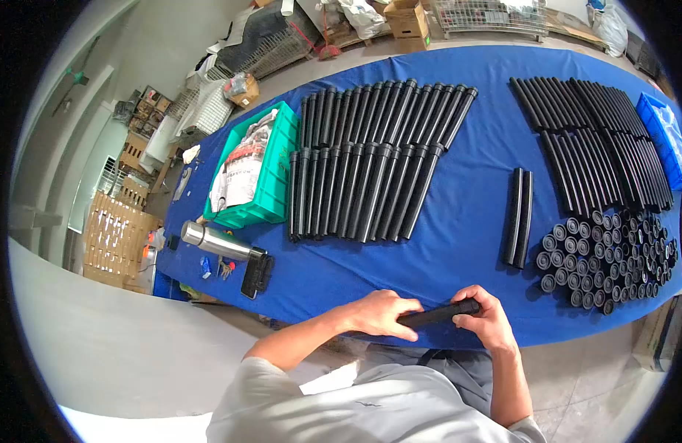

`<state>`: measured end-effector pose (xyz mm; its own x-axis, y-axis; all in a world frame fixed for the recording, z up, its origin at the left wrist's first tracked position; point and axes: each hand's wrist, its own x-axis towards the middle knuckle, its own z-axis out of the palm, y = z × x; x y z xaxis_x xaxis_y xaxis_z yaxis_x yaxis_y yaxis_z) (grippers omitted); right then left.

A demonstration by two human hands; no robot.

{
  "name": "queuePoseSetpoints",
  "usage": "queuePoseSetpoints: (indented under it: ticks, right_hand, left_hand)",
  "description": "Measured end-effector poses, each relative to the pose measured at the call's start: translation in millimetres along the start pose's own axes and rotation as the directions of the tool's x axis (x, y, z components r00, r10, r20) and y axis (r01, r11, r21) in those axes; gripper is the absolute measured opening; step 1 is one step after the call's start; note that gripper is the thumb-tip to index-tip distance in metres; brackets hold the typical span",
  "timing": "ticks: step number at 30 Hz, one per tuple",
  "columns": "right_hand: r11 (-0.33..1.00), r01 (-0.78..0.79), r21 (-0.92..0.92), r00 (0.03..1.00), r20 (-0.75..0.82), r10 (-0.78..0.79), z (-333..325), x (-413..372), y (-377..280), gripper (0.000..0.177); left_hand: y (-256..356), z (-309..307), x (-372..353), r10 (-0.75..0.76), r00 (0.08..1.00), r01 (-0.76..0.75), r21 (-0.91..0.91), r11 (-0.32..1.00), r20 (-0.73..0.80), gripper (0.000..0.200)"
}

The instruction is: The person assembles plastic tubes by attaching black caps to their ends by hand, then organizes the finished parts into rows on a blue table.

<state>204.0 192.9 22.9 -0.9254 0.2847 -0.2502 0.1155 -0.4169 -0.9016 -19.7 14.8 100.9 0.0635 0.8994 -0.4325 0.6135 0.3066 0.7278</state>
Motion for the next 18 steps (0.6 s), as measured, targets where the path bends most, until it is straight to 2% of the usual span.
queuePoseSetpoints:
  ticks: [1,2,3,4,5,7,9,11,12,15,18]
  right_hand:
    - [0.996,0.061,0.064,0.996,-0.067,-0.057,4,0,-7,0.056]
    - [0.984,0.124,0.124,0.985,-0.137,-0.107,10,-2,-19,0.063]
    - [0.965,0.191,0.18,0.966,-0.211,-0.152,14,-2,-25,0.071]
    - [0.94,0.233,0.25,0.944,-0.292,-0.156,15,0,-21,0.084]
    - [0.965,0.228,0.129,0.932,-0.315,-0.179,12,1,-10,0.083]
    - [0.973,0.194,-0.124,0.911,-0.346,-0.225,3,2,13,0.082]
    - [0.948,0.171,-0.267,0.92,-0.301,-0.251,4,-1,7,0.072]
    - [0.908,0.171,-0.383,0.917,-0.274,-0.289,2,1,10,0.068]
    - [0.933,0.144,-0.328,0.914,-0.318,-0.253,6,-1,6,0.06]
    - [0.858,0.201,-0.472,0.895,-0.268,-0.357,4,-1,12,0.056]
    - [0.835,0.205,-0.511,0.885,-0.267,-0.381,6,-1,7,0.051]
  left_hand:
    - [1,8,7,0.039,0.998,-0.033,0.117,0.993,-0.051,0.037]
    - [3,8,13,0.064,0.995,-0.057,0.093,0.994,-0.078,0.03]
    - [6,2,18,0.07,0.992,-0.076,-0.051,0.996,-0.109,0.031]
    - [9,-10,25,0.118,0.974,-0.129,-0.043,0.991,-0.196,0.03]
    - [11,-29,34,0.168,0.945,-0.183,-0.027,0.983,-0.279,0.03]
    - [11,-84,60,0.285,0.877,-0.204,0.238,0.95,-0.388,0.03]
    - [18,-139,93,0.198,0.852,-0.108,0.208,0.972,-0.485,0.034]
    - [11,-192,135,0.141,0.828,0.075,0.356,0.931,-0.543,0.039]
    - [-4,-220,162,0.122,0.82,0.144,0.408,0.902,-0.56,0.041]
    - [-42,-278,226,0.053,0.77,0.349,0.489,0.799,-0.635,0.048]
    - [-71,-307,267,-0.064,0.748,0.482,0.474,0.737,-0.66,0.05]
